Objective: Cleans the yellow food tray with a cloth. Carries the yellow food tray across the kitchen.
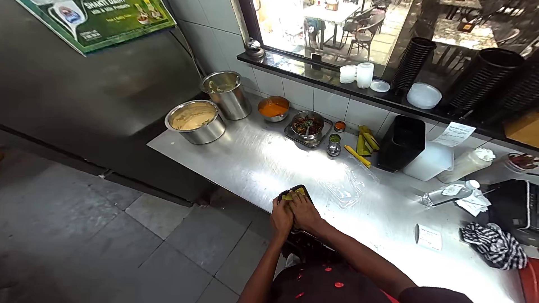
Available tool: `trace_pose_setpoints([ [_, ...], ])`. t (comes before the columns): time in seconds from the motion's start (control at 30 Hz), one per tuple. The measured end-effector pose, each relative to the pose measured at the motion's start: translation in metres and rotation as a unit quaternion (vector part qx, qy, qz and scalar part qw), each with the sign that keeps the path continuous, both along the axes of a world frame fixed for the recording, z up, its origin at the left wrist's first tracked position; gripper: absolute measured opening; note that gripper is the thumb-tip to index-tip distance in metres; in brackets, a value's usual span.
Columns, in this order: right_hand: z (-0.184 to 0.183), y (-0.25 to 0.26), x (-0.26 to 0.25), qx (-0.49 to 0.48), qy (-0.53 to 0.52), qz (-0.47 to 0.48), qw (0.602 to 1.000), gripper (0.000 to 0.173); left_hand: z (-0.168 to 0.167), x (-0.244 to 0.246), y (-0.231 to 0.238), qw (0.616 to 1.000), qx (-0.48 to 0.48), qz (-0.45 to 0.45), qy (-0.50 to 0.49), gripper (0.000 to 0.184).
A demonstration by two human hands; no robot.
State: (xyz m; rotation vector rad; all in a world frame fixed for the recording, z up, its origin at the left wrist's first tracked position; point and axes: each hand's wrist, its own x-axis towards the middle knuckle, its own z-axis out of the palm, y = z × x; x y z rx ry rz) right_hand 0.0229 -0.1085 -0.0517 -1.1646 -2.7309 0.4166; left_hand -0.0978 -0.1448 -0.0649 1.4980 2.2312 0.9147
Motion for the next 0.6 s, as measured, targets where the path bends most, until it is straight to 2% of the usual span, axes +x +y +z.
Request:
trace_pose_setpoints([
  [0.13,-0.003,0.004,0.002,-0.044,-0.026,0.022,0.998,0.055,-0.004,-0.002,-0.006,0.996,0.071,0.016,-0.042,0.019],
  [0.3,0.004,0.012,0.024,-0.074,-0.043,0.105,0.991,0.053,-0.007,-0.004,-0.008,0.996,0.072,0.016,-0.05,0.021],
  [0.37,0.006,0.015,0.035,-0.048,-0.03,0.143,0.988,0.046,-0.005,-0.007,-0.005,0.996,0.066,0.006,-0.051,0.02],
  [0.43,0.005,0.017,0.047,-0.014,0.002,0.178,0.984,0.032,0.002,-0.008,-0.007,0.997,0.06,-0.002,-0.054,0.021],
  [0.5,0.003,0.02,0.059,0.003,0.064,0.174,0.983,0.023,0.011,-0.009,-0.011,0.997,0.051,-0.014,-0.06,0.019],
  [0.57,0.002,0.019,0.072,-0.005,0.113,0.125,0.986,0.031,0.02,-0.011,-0.014,0.996,0.008,-0.042,-0.074,0.019],
  [0.6,0.001,0.018,0.077,-0.014,0.134,0.096,0.986,0.037,0.022,-0.012,-0.016,0.995,-0.021,-0.059,-0.083,0.029],
])
